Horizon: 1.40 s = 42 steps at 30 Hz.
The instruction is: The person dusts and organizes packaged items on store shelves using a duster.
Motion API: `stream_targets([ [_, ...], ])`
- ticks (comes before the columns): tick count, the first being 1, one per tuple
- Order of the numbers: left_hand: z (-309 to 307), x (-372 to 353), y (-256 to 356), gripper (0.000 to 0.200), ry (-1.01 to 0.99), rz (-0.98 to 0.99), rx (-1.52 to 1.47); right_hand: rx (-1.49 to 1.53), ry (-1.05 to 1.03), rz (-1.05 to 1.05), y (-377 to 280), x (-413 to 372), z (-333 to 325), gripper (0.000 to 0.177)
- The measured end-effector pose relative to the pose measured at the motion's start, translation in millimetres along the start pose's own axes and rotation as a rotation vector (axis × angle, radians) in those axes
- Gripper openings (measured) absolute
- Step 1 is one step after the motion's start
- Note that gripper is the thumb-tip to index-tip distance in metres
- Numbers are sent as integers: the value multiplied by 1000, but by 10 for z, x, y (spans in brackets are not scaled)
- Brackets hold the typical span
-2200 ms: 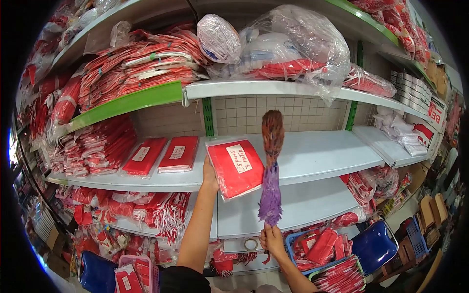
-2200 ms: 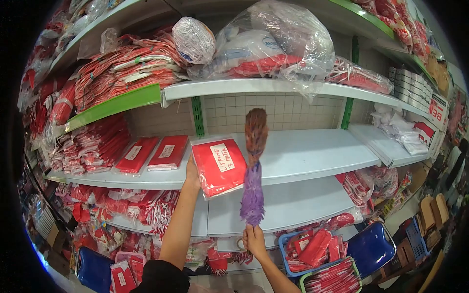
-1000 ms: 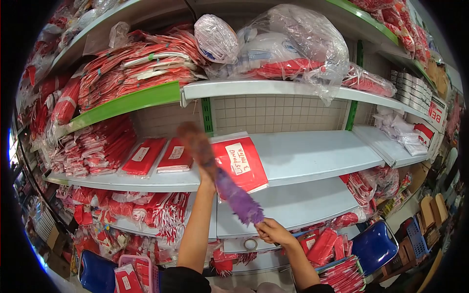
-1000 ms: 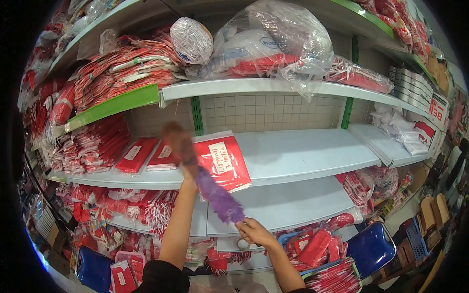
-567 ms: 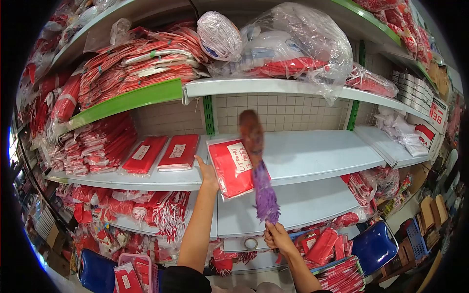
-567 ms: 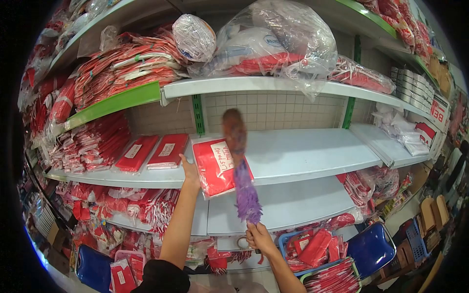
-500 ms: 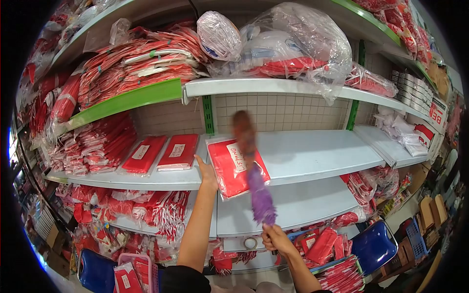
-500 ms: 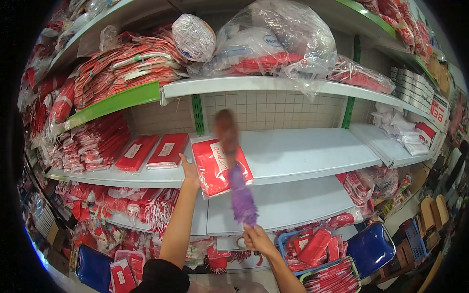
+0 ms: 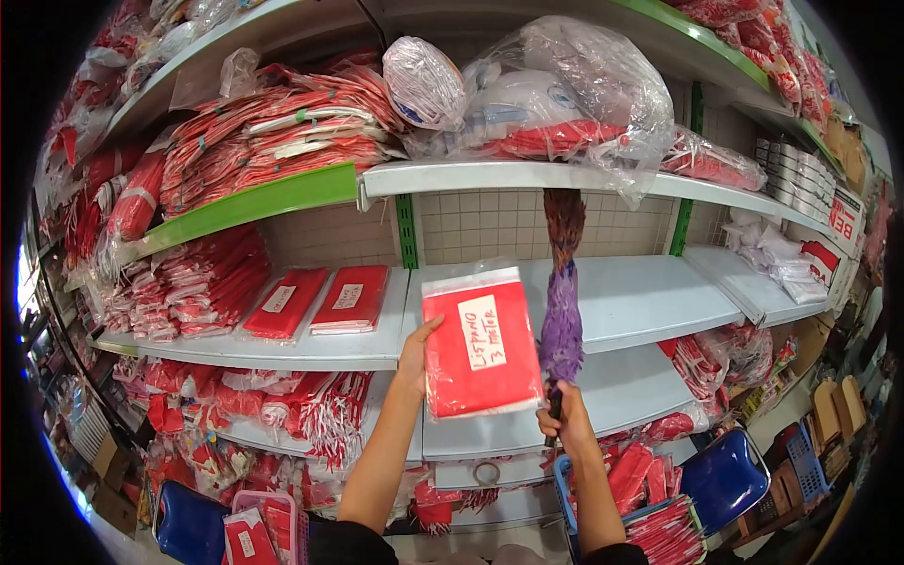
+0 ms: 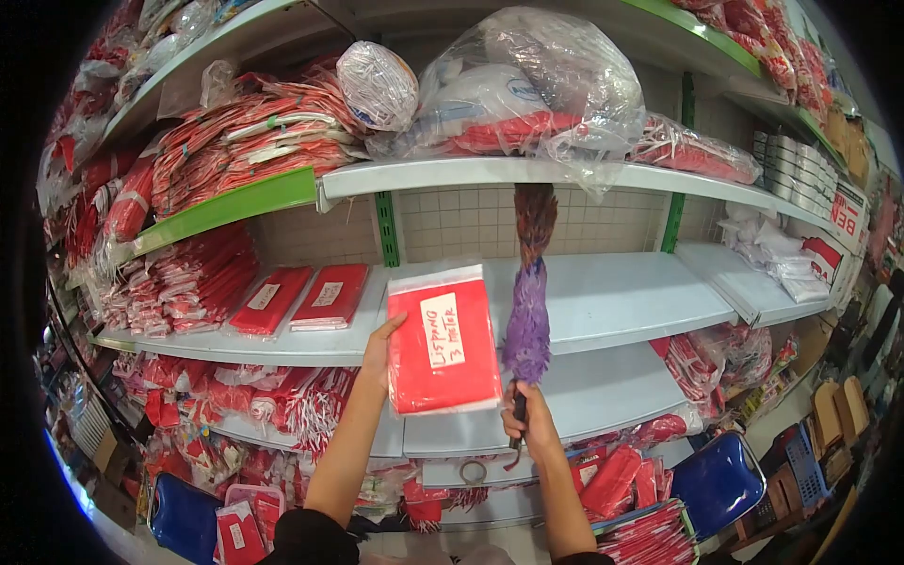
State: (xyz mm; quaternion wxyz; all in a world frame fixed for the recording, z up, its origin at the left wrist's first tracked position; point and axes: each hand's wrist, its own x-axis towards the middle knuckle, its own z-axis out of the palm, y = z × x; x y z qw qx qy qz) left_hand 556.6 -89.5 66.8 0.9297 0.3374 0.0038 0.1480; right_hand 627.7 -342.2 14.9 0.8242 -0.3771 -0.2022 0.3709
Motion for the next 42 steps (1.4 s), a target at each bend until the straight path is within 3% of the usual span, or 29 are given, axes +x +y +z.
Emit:
stream_targets([
  [1, 9, -25, -37, 36, -8, -25, 12, 70, -67, 20, 5, 54, -54, 22],
  [3, 158, -116, -118, 36, 4, -86, 60, -30, 56, -118, 54, 88, 205, 27],
  [4, 178, -103, -174, 38, 58, -38, 248, -79, 115, -187, 63, 96, 315, 31],
  [6, 212, -93, -260, 40, 166, 61, 628, -128, 118, -122, 107, 93, 275, 38],
  [7, 272, -124, -286, 47, 45, 249, 719, -117, 144, -101, 73, 59, 309, 38],
  [10, 384, -318, -279, 51, 424, 648, 1495, -125, 187, -129, 9, -25, 427, 37],
  [14, 375, -404, -435, 67, 241, 416, 1367, -176, 140, -178, -14, -59, 505, 36],
  [15, 575, -523, -395, 75, 173, 279, 1302, -207, 116, -184, -9, -62, 534, 36],
  [18, 679, -573, -579, 77, 58, 310, 1225, -77, 12, -101, 50, -63, 661, 36],
  [22, 478, -373, -726, 78, -5, 199, 609, -816, 17, -386, 180, -165, 807, 48],
  [23, 429, -346, -692, 74, -49, 151, 318, -813, 2, 16, 85, -317, 844, 52],
  [25, 352, -347, -451, 72, -261, 173, 61, -997, -39, -131, 226, -465, 822, 42],
  [29, 153, -349, -183, 73, -322, 20, 20, -1178, -126, -332, 537, -634, 473, 34],
  [32, 7, -418, -196, 73, -301, -10, 3, -1260, 127, -290, 573, -577, 198, 28],
  [33, -9, -440, -191, 73, -296, -15, 3, -1158, 151, -312, 568, -567, 233, 30],
  [37, 36, -471, -283, 73, -278, -38, 14, -1187, -182, -536, 725, -672, 333, 30],
  [40, 161, -482, -317, 73, -273, -45, 39, -1162, -28, -296, 446, -692, 511, 31],
  [42, 217, -503, -344, 74, -267, -50, 56, -1188, 141, -369, 539, -565, 345, 22],
])
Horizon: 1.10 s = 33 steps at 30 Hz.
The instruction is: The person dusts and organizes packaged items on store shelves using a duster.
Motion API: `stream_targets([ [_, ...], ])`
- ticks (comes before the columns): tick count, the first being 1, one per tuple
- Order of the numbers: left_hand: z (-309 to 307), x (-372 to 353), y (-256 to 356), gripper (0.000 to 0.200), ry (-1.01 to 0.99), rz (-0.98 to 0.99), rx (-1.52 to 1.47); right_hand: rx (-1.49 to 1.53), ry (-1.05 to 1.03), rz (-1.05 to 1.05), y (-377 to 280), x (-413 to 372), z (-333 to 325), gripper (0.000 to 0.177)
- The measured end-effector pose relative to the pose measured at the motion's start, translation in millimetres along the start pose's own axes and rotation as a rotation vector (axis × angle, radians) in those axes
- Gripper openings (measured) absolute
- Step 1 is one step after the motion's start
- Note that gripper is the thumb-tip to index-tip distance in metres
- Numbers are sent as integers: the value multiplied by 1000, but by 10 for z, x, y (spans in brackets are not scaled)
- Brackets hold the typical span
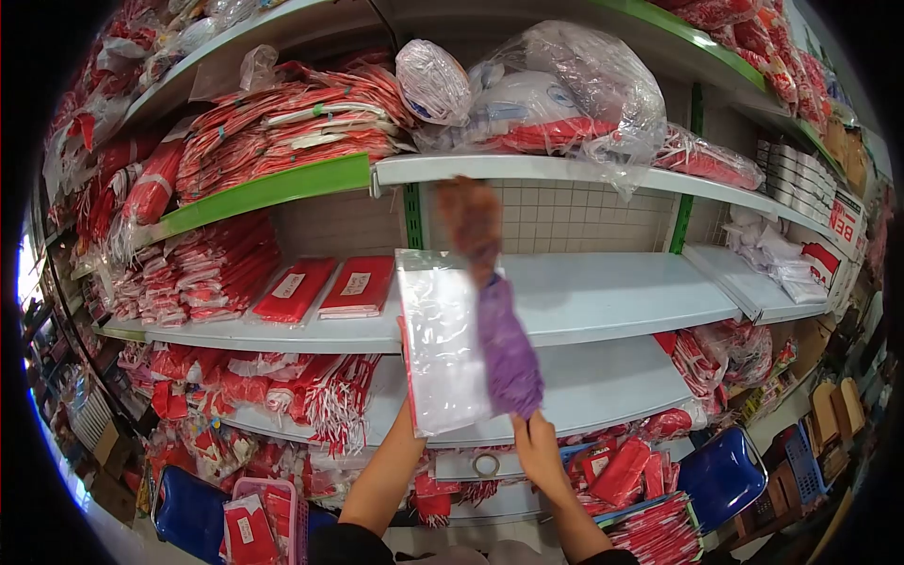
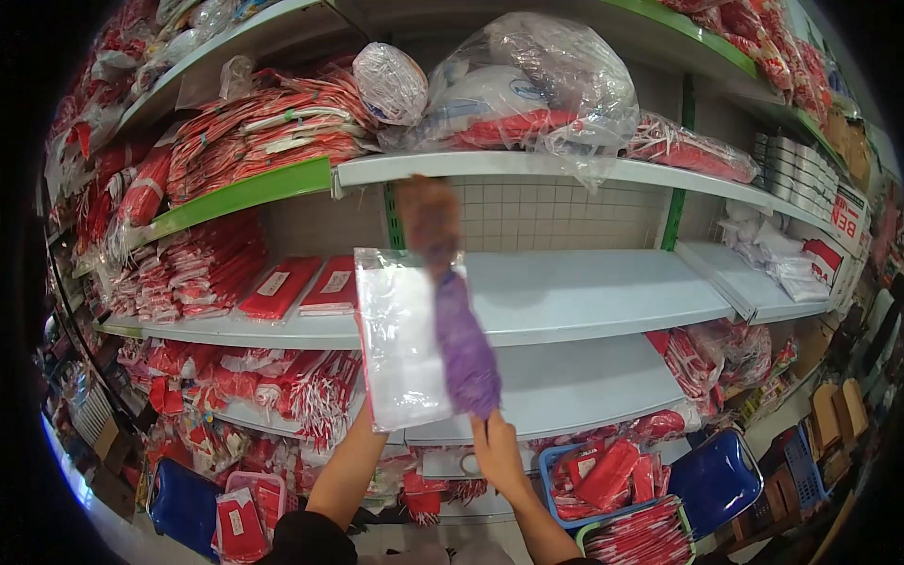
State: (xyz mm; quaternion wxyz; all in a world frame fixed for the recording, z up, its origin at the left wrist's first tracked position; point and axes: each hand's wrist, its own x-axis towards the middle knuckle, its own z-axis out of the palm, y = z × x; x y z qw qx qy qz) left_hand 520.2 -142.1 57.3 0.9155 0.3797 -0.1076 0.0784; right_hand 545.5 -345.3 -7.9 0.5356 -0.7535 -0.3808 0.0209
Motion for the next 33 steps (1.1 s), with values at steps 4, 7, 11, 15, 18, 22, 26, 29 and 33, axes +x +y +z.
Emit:
stream_targets([
  [4, 60, -54, -39, 74, -1, -8, 14, 67, -78, -82, -183, -85, 37, 24],
  [7, 22, -111, -39, 74, 8, 25, -1, 121, -254, -209, -54, -278, 28, 25],
  [11, -152, -191, 79, 74, 49, 126, -49, 131, -2, 43, 103, -366, -2, 22],
  [15, -248, -206, 112, 74, 96, 191, -73, 0, -268, 15, 131, -558, 29, 23],
  [18, -264, -185, 117, 75, 131, 219, -80, -18, -281, -128, 196, -595, 29, 22],
  [22, -220, -171, 111, 75, 170, 245, -81, 131, -87, 66, 175, -488, 44, 21],
  [26, -115, -123, 108, 75, 199, 252, -60, 131, -214, -25, 308, -493, 103, 19],
  [29, 2, -80, 37, 75, 213, 225, -37, 171, -123, -195, 182, -346, -10, 23],
  [33, 182, 2, -161, 76, 243, 175, 13, 105, 51, 25, 434, 103, -118, 21],
])
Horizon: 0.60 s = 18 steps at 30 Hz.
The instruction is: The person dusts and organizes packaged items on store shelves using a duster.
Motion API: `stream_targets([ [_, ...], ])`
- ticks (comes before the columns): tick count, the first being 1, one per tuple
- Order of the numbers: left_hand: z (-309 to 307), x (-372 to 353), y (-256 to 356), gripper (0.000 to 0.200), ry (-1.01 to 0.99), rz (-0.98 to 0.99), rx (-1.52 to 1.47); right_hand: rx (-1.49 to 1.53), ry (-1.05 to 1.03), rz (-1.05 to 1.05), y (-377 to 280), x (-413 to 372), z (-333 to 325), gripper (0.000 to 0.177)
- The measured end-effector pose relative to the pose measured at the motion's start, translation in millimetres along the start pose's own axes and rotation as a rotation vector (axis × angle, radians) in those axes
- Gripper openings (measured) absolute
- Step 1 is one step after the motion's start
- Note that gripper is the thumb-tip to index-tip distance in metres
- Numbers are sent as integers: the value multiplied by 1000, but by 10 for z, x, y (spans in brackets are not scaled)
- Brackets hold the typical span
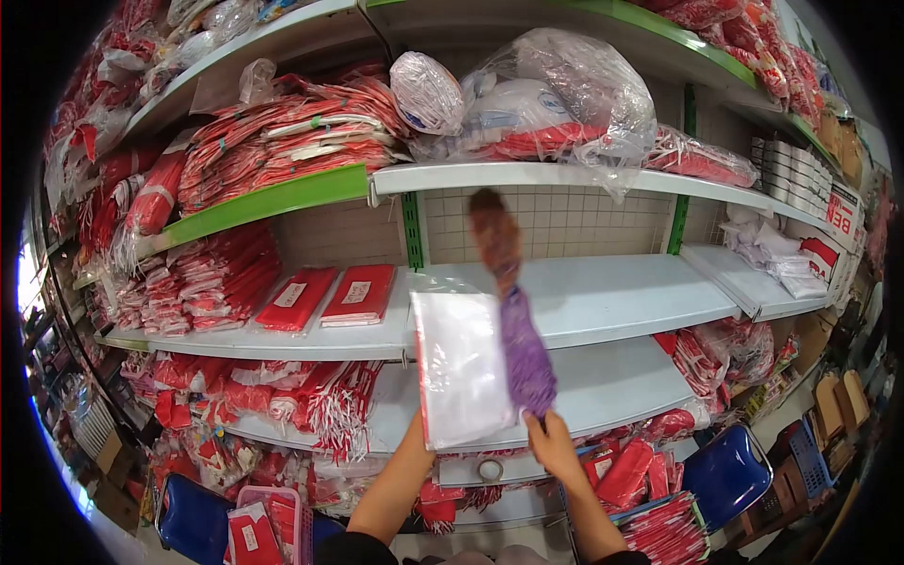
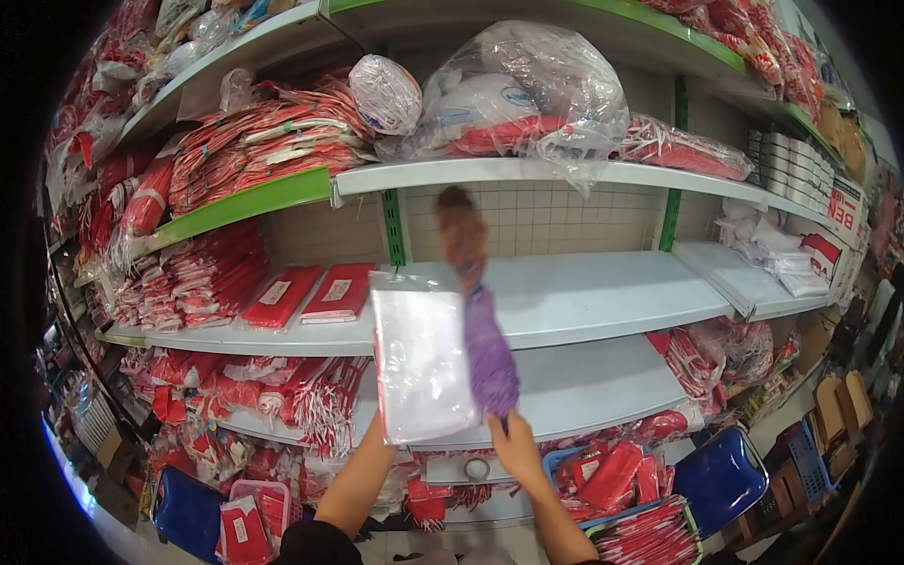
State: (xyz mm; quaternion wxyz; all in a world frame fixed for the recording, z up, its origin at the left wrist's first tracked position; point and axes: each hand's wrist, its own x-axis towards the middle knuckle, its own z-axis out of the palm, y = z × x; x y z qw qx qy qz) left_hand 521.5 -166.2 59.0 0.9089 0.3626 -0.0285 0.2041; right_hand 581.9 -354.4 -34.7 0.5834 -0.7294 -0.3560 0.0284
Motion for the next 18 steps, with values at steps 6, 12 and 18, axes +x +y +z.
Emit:
stream_targets([
  [6, 91, 24, -6, 76, 8, -37, 24, -147, 100, -79, -404, 846, -190, 45],
  [12, -26, 39, 374, 76, -2, -46, 44, -668, -52, 23, -422, 1483, 4, 60],
  [18, -57, 312, 819, 79, 92, 72, 389, -296, 94, -313, -1324, 1183, 443, 65],
])
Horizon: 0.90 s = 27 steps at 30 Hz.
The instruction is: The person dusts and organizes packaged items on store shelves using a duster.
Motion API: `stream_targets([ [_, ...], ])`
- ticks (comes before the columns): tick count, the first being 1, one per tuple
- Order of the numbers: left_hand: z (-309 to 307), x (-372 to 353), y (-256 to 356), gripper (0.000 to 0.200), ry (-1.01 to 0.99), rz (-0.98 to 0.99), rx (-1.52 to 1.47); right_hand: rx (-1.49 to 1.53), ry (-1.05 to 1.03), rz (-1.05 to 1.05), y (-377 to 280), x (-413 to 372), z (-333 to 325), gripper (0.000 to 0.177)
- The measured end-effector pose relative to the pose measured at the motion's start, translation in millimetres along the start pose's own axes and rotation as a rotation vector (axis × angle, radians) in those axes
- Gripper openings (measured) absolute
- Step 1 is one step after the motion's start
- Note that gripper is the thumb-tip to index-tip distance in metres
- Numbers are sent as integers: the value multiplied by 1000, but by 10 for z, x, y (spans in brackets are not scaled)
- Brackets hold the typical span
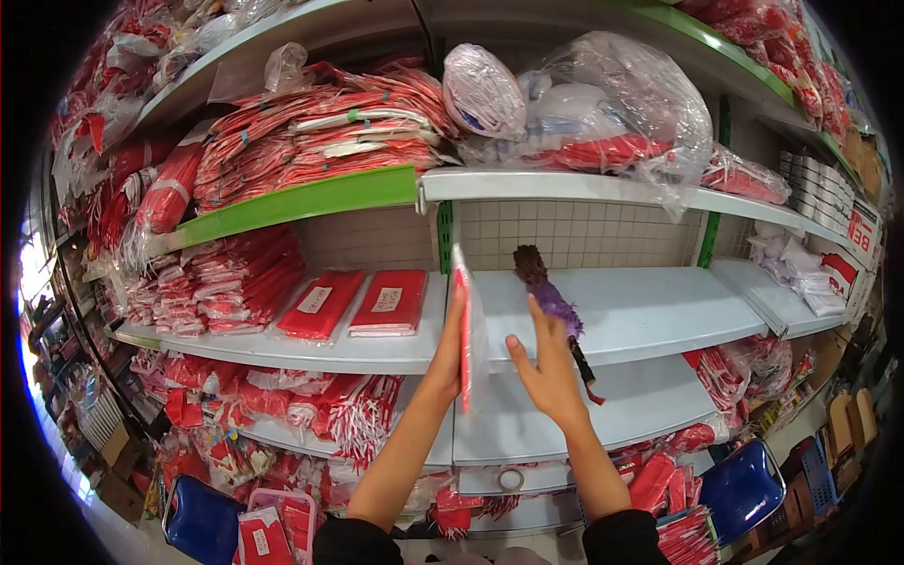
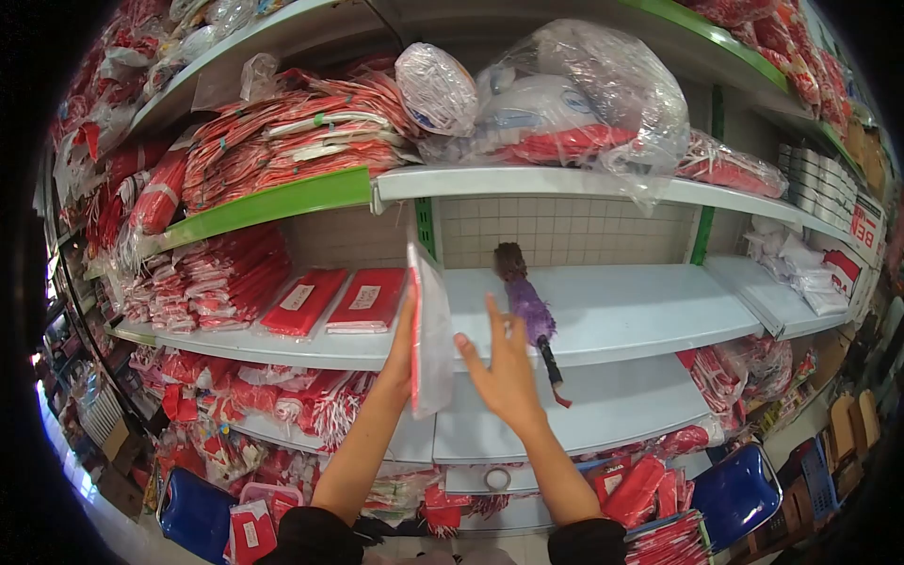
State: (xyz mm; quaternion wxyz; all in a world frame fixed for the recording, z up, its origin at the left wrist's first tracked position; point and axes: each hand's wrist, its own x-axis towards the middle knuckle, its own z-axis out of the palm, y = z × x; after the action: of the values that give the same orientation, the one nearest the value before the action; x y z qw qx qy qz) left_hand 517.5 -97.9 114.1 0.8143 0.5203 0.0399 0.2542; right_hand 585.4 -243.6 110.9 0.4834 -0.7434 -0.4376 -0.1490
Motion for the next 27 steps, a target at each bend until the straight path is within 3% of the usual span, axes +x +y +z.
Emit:
stream_targets([
  [2, 105, 15, 191, 84, 153, 27, 226, 775, -265, 234, -304, 36, 78, 67],
  [3, 109, -5, 301, 90, 165, 11, 315, 719, -236, 167, -338, 66, 173, 66],
  [5, -85, -1, 531, 97, -142, -189, 196, 604, -179, 29, -338, 171, 400, 64],
  [6, -268, 56, 535, 94, -14, -172, 253, 750, -160, -76, -73, 284, 654, 62],
  [8, -736, 263, 458, 89, 241, -134, 364, 925, -174, 115, -40, 407, 713, 61],
  [10, -1152, 313, 593, 76, 211, -65, 258, 1112, -194, 348, -89, 538, 741, 59],
  [11, -1335, 315, 651, 69, 184, -35, 206, 1168, -220, 369, -88, 611, 780, 60],
  [14, -1663, 255, 813, 57, 98, -128, 473, 1303, -292, 420, -85, 832, 979, 62],
  [18, -1959, 345, 894, 45, 124, 41, 478, 1343, -383, 433, 29, 1237, 1462, 60],
  [21, -2289, 633, 859, 40, 222, 299, 610, 1193, -364, 477, 14, 1464, 1826, 60],
  [22, -2493, 801, 774, 38, 285, 341, 651, 1005, -313, 303, 185, 1548, 2060, 61],
  [25, -2672, 968, 682, 33, 324, 381, 850, 350, -91, 36, 14, 1527, 2152, 57],
  [27, -2642, 914, 678, 31, 386, 375, 1103, 150, -137, 5, 41, 1499, 2224, 58],
])
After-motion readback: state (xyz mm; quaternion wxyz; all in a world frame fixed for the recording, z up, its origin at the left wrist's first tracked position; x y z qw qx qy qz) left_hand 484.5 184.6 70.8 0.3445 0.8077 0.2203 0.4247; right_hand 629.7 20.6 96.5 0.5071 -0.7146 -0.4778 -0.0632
